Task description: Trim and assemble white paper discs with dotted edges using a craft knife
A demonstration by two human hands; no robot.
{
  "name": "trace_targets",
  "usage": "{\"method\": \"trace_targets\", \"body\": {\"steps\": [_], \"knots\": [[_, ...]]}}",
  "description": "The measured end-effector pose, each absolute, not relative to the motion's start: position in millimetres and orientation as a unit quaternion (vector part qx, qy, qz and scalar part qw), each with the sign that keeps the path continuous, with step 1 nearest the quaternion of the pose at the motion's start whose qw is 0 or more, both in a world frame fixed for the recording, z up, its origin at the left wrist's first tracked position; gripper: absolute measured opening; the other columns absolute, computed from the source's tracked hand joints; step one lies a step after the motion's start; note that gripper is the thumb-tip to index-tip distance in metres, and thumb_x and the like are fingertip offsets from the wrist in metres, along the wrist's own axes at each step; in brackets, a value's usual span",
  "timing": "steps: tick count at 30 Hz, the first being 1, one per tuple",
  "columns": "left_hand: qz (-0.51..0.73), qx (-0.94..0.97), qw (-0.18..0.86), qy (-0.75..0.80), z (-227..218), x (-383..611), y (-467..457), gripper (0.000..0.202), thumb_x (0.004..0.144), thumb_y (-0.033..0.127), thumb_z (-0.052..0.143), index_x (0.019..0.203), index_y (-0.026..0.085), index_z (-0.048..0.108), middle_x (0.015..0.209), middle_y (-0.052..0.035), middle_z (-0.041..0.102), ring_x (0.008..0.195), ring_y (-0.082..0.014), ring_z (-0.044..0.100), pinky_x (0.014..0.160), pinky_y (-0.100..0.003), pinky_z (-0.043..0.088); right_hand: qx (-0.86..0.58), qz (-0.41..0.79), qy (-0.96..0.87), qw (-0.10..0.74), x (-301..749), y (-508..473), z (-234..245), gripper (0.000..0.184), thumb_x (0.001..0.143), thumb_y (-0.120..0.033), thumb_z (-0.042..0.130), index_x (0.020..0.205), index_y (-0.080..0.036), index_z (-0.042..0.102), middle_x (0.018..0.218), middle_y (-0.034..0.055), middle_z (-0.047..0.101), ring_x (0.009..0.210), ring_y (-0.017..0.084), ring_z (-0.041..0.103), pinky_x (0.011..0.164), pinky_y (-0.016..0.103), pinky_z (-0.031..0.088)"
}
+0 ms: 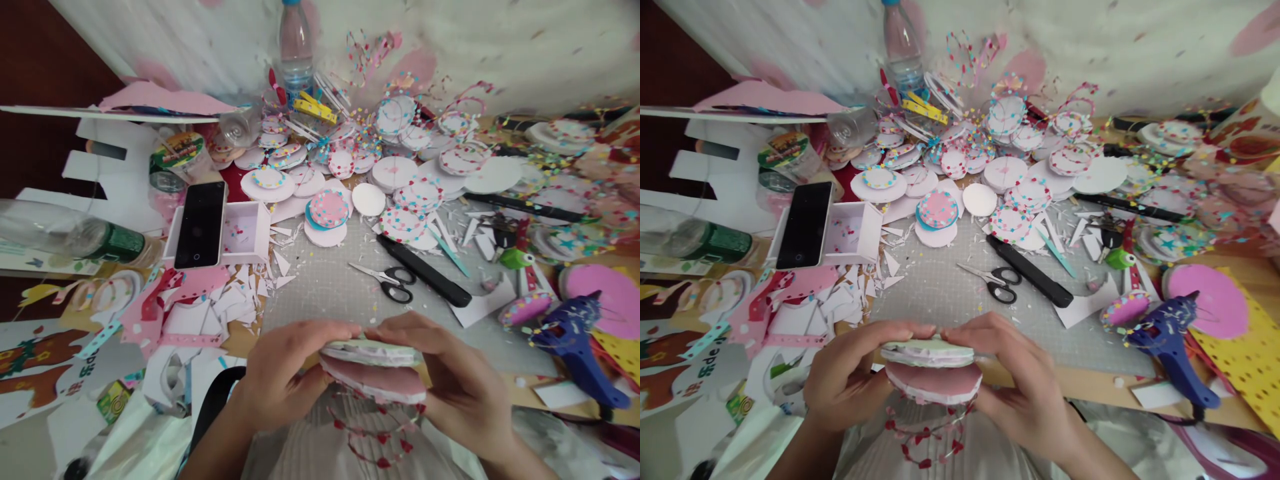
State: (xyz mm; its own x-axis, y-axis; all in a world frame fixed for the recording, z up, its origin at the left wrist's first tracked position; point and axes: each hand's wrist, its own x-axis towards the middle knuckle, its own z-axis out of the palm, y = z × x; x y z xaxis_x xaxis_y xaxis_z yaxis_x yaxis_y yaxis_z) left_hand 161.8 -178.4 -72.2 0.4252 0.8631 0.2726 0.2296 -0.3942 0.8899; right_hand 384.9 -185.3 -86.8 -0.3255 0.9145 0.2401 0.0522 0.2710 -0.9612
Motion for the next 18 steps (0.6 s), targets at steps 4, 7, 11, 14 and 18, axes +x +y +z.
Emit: {"method": "trace_targets", "body": {"steps": [4,7,11,14,18], "knots": [[0.382,0.741,0.410,0.371,-70.7,161.5,-177.5,0.039,0.088,0.012,0.057,0.125,0.024,0.053,0.114,-0.0060,0.073,0.103,-0.0163,0.070,0.090,-0.023,0.053,-0.370,0.478,-0.654,0.455,384.2,-186.5,-86.2,0.044,0.083,-0.018,0.070,0.124,-0.032,0.060,0.103,0.0086,0.072,0.091,0.025,0.068,0.076,0.037,0.056],[0.380,0.742,0.407,0.372,-70.6,161.4,-176.7,0.038,0.088,0.013,0.056,0.124,0.024,0.053,0.113,-0.0066,0.073,0.101,-0.0172,0.071,0.088,-0.025,0.054,-0.368,0.479,-0.658,0.449,383.7,-186.6,-86.0,0.046,0.083,-0.016,0.069,0.125,-0.032,0.059,0.102,0.0080,0.072,0.091,0.024,0.067,0.076,0.036,0.056],[0.389,0.740,0.403,0.371,-72.8,161.1,-177.4,0.040,0.086,0.013,0.059,0.124,0.024,0.053,0.112,-0.0062,0.074,0.100,-0.0178,0.071,0.087,-0.025,0.055,-0.371,0.471,-0.668,0.442,383.7,-184.9,-84.7,0.041,0.086,-0.018,0.067,0.124,-0.031,0.059,0.102,0.0080,0.072,0.091,0.024,0.068,0.076,0.036,0.056],[0.410,0.721,0.405,0.383,-75.4,162.4,-180.2,0.045,0.082,0.019,0.066,0.124,0.024,0.054,0.110,-0.0062,0.073,0.097,-0.0193,0.071,0.084,-0.026,0.056,-0.376,0.451,-0.683,0.435,384.1,-183.0,-84.3,0.033,0.089,-0.019,0.062,0.121,-0.028,0.060,0.101,0.0093,0.072,0.089,0.024,0.069,0.075,0.036,0.056],[0.397,0.694,0.395,0.453,-81.6,169.4,-180.1,0.045,0.073,0.026,0.077,0.114,0.023,0.060,0.099,-0.0036,0.074,0.084,-0.0183,0.071,0.075,-0.025,0.055,-0.396,0.431,-0.700,0.409,383.6,-180.4,-91.0,0.032,0.087,-0.016,0.063,0.117,-0.026,0.060,0.099,0.0073,0.071,0.089,0.022,0.069,0.076,0.032,0.056]]}}
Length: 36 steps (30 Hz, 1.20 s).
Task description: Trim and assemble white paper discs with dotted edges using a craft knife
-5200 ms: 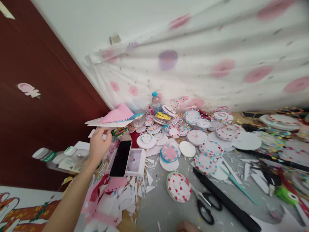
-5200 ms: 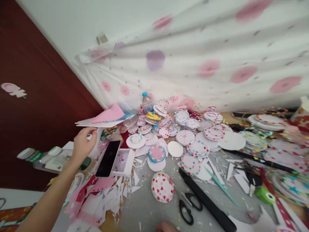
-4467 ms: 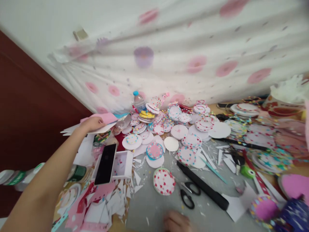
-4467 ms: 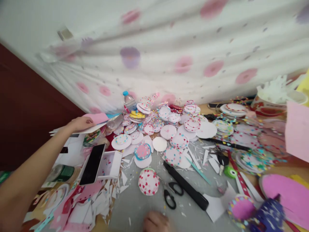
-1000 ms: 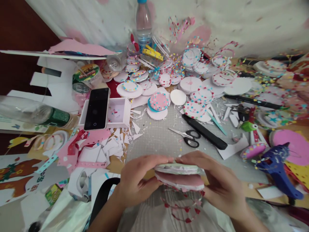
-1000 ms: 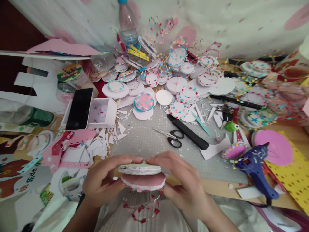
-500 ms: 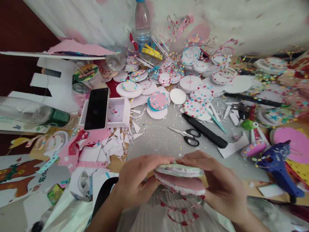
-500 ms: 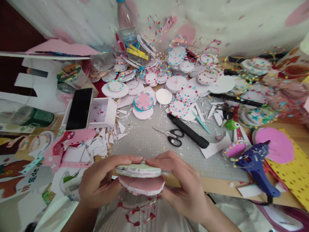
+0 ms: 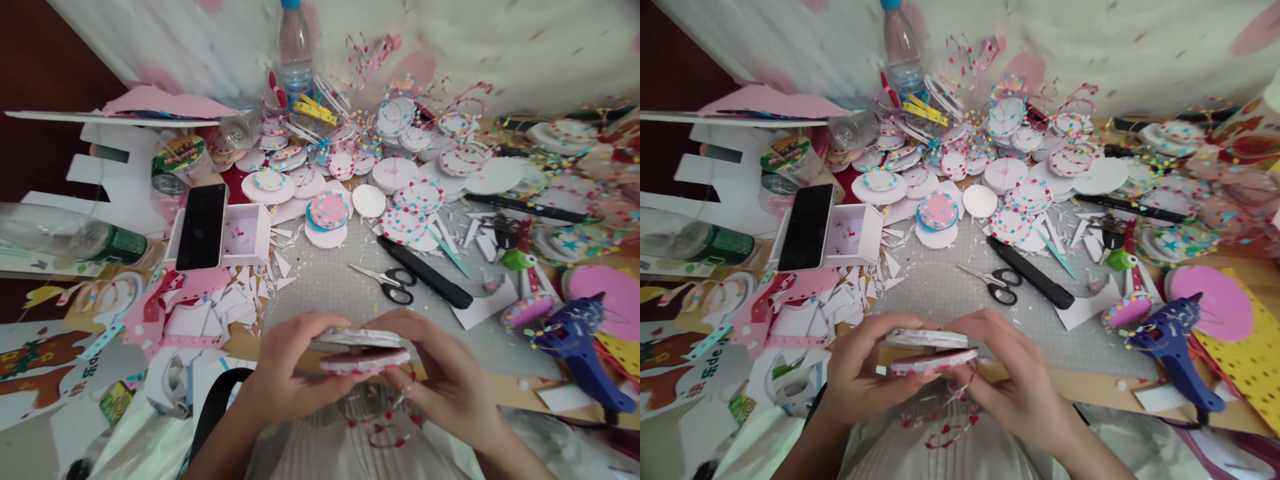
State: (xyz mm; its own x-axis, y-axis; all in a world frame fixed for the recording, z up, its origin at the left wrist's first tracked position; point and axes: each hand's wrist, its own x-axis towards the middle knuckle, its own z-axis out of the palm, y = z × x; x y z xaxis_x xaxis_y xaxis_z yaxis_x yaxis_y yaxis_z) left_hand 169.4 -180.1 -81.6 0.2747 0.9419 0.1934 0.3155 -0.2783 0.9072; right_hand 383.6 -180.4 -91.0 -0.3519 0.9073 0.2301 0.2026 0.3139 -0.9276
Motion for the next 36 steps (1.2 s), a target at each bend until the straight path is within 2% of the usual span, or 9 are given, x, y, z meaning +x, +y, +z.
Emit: {"method": "trace_targets", "body": {"steps": [7,14,19,24,27,29,31,33,36], "knots": [[0.378,0.447,0.580,0.567,-113.8,180.9,-154.3,0.036,0.068,0.031,0.080,0.097,0.017,0.063,0.087,-0.0027,0.070,0.079,-0.0177,0.066,0.068,-0.025,0.052,-0.462,0.522,-0.604,0.386,381.1,-173.0,-115.2,0.052,0.092,-0.023,0.057,0.141,-0.029,0.040,0.135,0.0103,0.055,0.118,0.023,0.058,0.095,0.037,0.053],[0.431,0.207,0.752,0.454,-130.5,187.6,-157.1,0.050,0.080,0.052,0.063,0.117,0.018,0.061,0.116,-0.0108,0.068,0.111,-0.0295,0.061,0.087,-0.038,0.052,-0.465,0.570,-0.524,0.429,369.5,-170.8,-134.1,0.030,0.093,-0.026,0.057,0.124,-0.027,0.056,0.112,0.0057,0.068,0.095,0.017,0.068,0.086,0.031,0.058],[0.427,0.224,0.791,0.376,-137.4,189.1,-165.3,0.074,0.062,0.034,0.085,0.126,0.024,0.051,0.127,-0.0119,0.063,0.111,-0.0309,0.061,0.083,-0.040,0.055,-0.493,0.562,-0.499,0.438,367.7,-171.2,-137.7,0.026,0.093,-0.032,0.057,0.119,-0.027,0.060,0.114,0.0051,0.069,0.101,0.018,0.067,0.087,0.030,0.057],[0.426,0.263,0.797,0.338,-142.9,184.7,-163.4,0.089,0.053,0.034,0.091,0.130,0.029,0.046,0.133,-0.0118,0.058,0.108,-0.0321,0.063,0.083,-0.044,0.057,-0.464,0.589,-0.489,0.446,374.1,-175.9,-131.9,0.042,0.099,-0.039,0.042,0.141,-0.032,0.044,0.150,0.0042,0.043,0.135,0.022,0.043,0.107,0.041,0.042],[0.426,0.258,0.798,0.339,-140.9,184.2,-160.0,0.103,0.041,0.036,0.095,0.131,0.031,0.045,0.136,-0.0124,0.055,0.111,-0.0356,0.061,0.082,-0.045,0.057,-0.439,0.597,-0.496,0.453,376.5,-177.8,-130.7,0.050,0.098,-0.043,0.041,0.146,-0.031,0.036,0.154,0.0046,0.037,0.141,0.024,0.034,0.112,0.046,0.032],[0.434,0.259,0.790,0.348,-138.6,183.7,-158.0,0.104,0.037,0.043,0.095,0.129,0.029,0.048,0.136,-0.0130,0.055,0.113,-0.0379,0.059,0.082,-0.046,0.057,-0.444,0.585,-0.490,0.470,379.2,-177.9,-130.5,0.046,0.096,-0.042,0.043,0.140,-0.029,0.044,0.137,0.0073,0.057,0.130,0.025,0.048,0.111,0.046,0.032],[0.452,0.260,0.774,0.360,-136.7,182.1,-156.7,0.103,0.036,0.050,0.093,0.127,0.030,0.051,0.134,-0.0119,0.057,0.114,-0.0393,0.059,0.082,-0.047,0.057,-0.460,0.562,-0.462,0.508,382.7,-177.2,-129.8,0.034,0.096,-0.040,0.043,0.123,-0.025,0.059,0.093,0.0052,0.071,0.102,0.025,0.064,0.100,0.045,0.041],[0.456,0.259,0.767,0.371,-136.0,179.8,-156.2,0.099,0.037,0.055,0.091,0.125,0.032,0.053,0.131,-0.0102,0.060,0.112,-0.0399,0.060,0.081,-0.049,0.057,-0.468,0.542,-0.427,0.552,385.7,-176.0,-129.0,0.027,0.096,-0.037,0.043,0.104,-0.024,0.064,0.056,-0.0011,0.057,0.075,0.023,0.064,0.084,0.040,0.047],[0.445,0.261,0.769,0.378,-137.0,178.3,-157.1,0.098,0.037,0.058,0.090,0.124,0.031,0.055,0.126,-0.0103,0.063,0.110,-0.0406,0.061,0.081,-0.050,0.056,-0.462,0.534,-0.403,0.582,386.0,-173.9,-130.9,0.020,0.094,-0.035,0.047,0.097,-0.024,0.064,0.055,-0.0019,0.051,0.070,0.021,0.058,0.073,0.035,0.046]]}}
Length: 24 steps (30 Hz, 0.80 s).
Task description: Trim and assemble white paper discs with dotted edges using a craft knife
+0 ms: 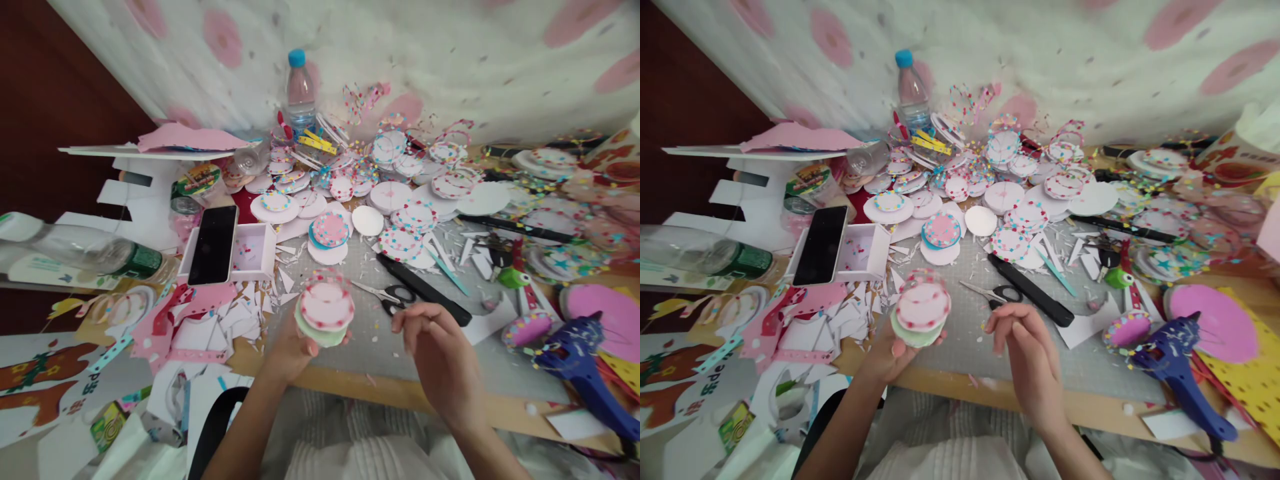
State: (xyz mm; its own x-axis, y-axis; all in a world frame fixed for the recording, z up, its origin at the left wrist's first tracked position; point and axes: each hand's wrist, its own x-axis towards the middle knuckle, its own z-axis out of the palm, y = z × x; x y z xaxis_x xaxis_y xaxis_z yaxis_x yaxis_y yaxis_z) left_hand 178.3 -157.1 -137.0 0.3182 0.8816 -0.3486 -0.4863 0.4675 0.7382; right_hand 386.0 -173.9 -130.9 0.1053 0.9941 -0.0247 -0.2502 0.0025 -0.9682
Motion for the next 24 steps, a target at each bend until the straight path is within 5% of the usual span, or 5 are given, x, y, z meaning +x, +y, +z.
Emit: {"method": "trace_targets", "body": {"steps": [7,10,15,19,24], "knots": [[0.419,0.268,0.785,0.370,-136.1,184.6,-160.9,0.103,0.036,0.058,0.090,0.127,0.030,0.053,0.122,-0.0113,0.065,0.106,-0.0403,0.063,0.081,-0.051,0.056,-0.438,0.570,-0.450,0.530,376.4,-174.3,-142.7,0.041,0.092,-0.043,0.049,0.129,-0.027,0.052,0.134,0.0086,0.058,0.126,0.027,0.050,0.099,0.044,0.039],[0.441,0.274,0.770,0.370,-136.3,182.6,-160.8,0.098,0.037,0.060,0.089,0.125,0.031,0.055,0.125,-0.0110,0.063,0.109,-0.0401,0.062,0.080,-0.050,0.057,-0.456,0.571,-0.453,0.511,378.6,-176.9,-137.1,0.037,0.092,-0.044,0.047,0.122,-0.025,0.058,0.099,0.0066,0.071,0.105,0.027,0.062,0.098,0.046,0.040],[0.446,0.274,0.763,0.380,-138.6,177.5,-160.4,0.099,0.039,0.060,0.089,0.127,0.031,0.054,0.127,-0.0116,0.062,0.111,-0.0406,0.060,0.081,-0.051,0.056,-0.461,0.543,-0.396,0.580,383.6,-177.3,-128.4,0.023,0.094,-0.034,0.043,0.089,-0.025,0.064,0.042,-0.0058,0.035,0.060,0.021,0.054,0.075,0.038,0.046],[0.437,0.271,0.779,0.359,-137.4,181.0,-161.9,0.099,0.037,0.058,0.090,0.125,0.027,0.057,0.124,-0.0132,0.064,0.111,-0.0405,0.060,0.085,-0.051,0.055,-0.470,0.536,-0.416,0.564,379.6,-174.9,-137.8,0.019,0.092,-0.037,0.049,0.103,-0.025,0.060,0.083,0.0043,0.067,0.089,0.024,0.063,0.080,0.039,0.047],[0.440,0.273,0.779,0.355,-135.0,183.6,-162.6,0.102,0.036,0.055,0.091,0.128,0.031,0.055,0.129,-0.0108,0.061,0.118,-0.0397,0.057,0.090,-0.051,0.053,-0.446,0.579,-0.466,0.499,376.9,-176.1,-144.3,0.047,0.091,-0.047,0.049,0.132,-0.026,0.051,0.128,0.0094,0.063,0.125,0.030,0.051,0.103,0.048,0.037]]}}
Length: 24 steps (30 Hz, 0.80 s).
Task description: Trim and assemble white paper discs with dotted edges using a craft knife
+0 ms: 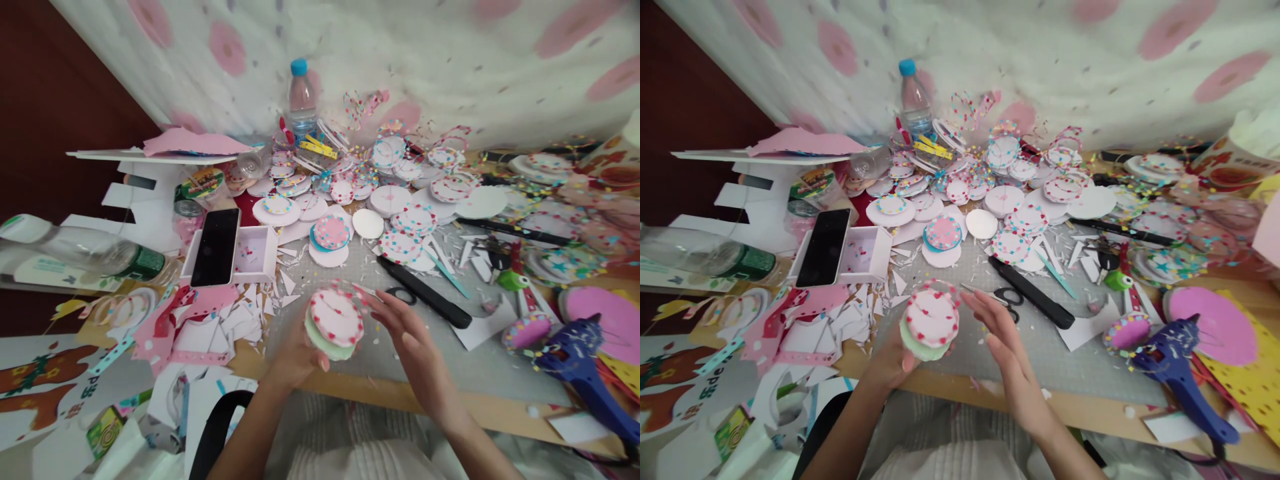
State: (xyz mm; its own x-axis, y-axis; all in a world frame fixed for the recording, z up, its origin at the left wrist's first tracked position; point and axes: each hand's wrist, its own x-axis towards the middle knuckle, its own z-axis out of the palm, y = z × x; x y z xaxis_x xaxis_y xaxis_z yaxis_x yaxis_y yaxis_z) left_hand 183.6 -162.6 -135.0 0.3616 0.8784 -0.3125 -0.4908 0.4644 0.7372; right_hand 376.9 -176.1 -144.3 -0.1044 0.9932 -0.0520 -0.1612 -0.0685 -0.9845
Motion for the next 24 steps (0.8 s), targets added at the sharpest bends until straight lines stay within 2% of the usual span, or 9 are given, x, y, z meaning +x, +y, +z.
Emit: {"method": "trace_targets", "body": {"steps": [2,3,5,6,8,10,14,18,24], "knots": [[0.449,0.275,0.769,0.362,-135.3,181.5,-162.2,0.104,0.035,0.058,0.090,0.129,0.031,0.054,0.132,-0.0113,0.059,0.120,-0.0402,0.055,0.090,-0.051,0.053,-0.467,0.565,-0.447,0.513,379.0,-177.0,-140.3,0.036,0.092,-0.044,0.048,0.119,-0.025,0.061,0.084,0.0041,0.071,0.103,0.028,0.063,0.099,0.046,0.039],[0.451,0.275,0.768,0.363,-135.7,180.1,-162.1,0.104,0.035,0.059,0.090,0.129,0.030,0.054,0.132,-0.0120,0.059,0.120,-0.0408,0.055,0.090,-0.051,0.053,-0.479,0.553,-0.427,0.532,380.2,-177.2,-137.7,0.029,0.093,-0.041,0.046,0.109,-0.025,0.065,0.061,-0.0002,0.061,0.087,0.026,0.064,0.094,0.044,0.041],[0.449,0.273,0.771,0.361,-136.6,177.7,-161.9,0.105,0.036,0.059,0.090,0.130,0.029,0.053,0.131,-0.0127,0.059,0.120,-0.0417,0.055,0.090,-0.053,0.053,-0.490,0.533,-0.384,0.573,382.0,-177.1,-132.9,0.024,0.094,-0.034,0.045,0.093,-0.025,0.067,0.042,-0.0050,0.038,0.065,0.021,0.057,0.084,0.039,0.044],[0.448,0.271,0.773,0.358,-137.1,177.0,-162.0,0.104,0.036,0.058,0.090,0.129,0.029,0.053,0.131,-0.0124,0.059,0.120,-0.0417,0.055,0.091,-0.053,0.052,-0.489,0.531,-0.370,0.584,382.3,-176.9,-131.2,0.023,0.094,-0.033,0.045,0.090,-0.025,0.066,0.042,-0.0052,0.035,0.063,0.020,0.054,0.080,0.036,0.044],[0.454,0.268,0.775,0.349,-138.0,177.4,-162.3,0.099,0.037,0.055,0.091,0.126,0.029,0.055,0.132,-0.0116,0.059,0.122,-0.0410,0.053,0.094,-0.052,0.051,-0.483,0.537,-0.370,0.585,381.3,-176.8,-129.9,0.018,0.093,-0.031,0.048,0.090,-0.025,0.065,0.047,-0.0038,0.041,0.067,0.020,0.053,0.074,0.033,0.043],[0.461,0.267,0.774,0.342,-139.6,179.4,-162.9,0.095,0.037,0.052,0.092,0.122,0.028,0.058,0.133,-0.0110,0.058,0.125,-0.0398,0.051,0.098,-0.052,0.048,-0.480,0.545,-0.388,0.567,379.0,-177.5,-130.2,0.015,0.093,-0.031,0.050,0.092,-0.025,0.063,0.055,-0.0026,0.049,0.070,0.019,0.054,0.071,0.030,0.042],[0.450,0.265,0.786,0.332,-145.6,182.3,-165.3,0.101,0.036,0.045,0.095,0.127,0.026,0.055,0.129,-0.0121,0.061,0.125,-0.0377,0.052,0.104,-0.051,0.042,-0.472,0.561,-0.455,0.506,375.2,-180.4,-128.5,0.015,0.097,-0.033,0.048,0.101,-0.026,0.061,0.066,-0.0026,0.056,0.069,0.016,0.056,0.070,0.026,0.044],[0.427,0.289,0.767,0.383,-148.5,178.5,-165.3,0.086,0.051,0.042,0.091,0.127,0.021,0.057,0.130,-0.0151,0.062,0.123,-0.0356,0.055,0.105,-0.048,0.041,-0.473,0.553,-0.546,0.415,374.2,-180.8,-123.7,0.018,0.098,-0.034,0.045,0.102,-0.025,0.061,0.075,-0.0005,0.061,0.074,0.016,0.058,0.070,0.025,0.046],[0.457,0.297,0.702,0.459,-128.0,163.5,-141.5,0.075,0.061,0.028,0.087,0.129,0.021,0.057,0.132,-0.0135,0.062,0.125,-0.0328,0.055,0.107,-0.044,0.043,-0.470,0.483,-0.632,0.383,373.7,-173.8,-127.4,0.018,0.099,-0.029,0.040,0.109,-0.026,0.056,0.079,-0.0006,0.064,0.076,0.015,0.064,0.072,0.025,0.049]]}}
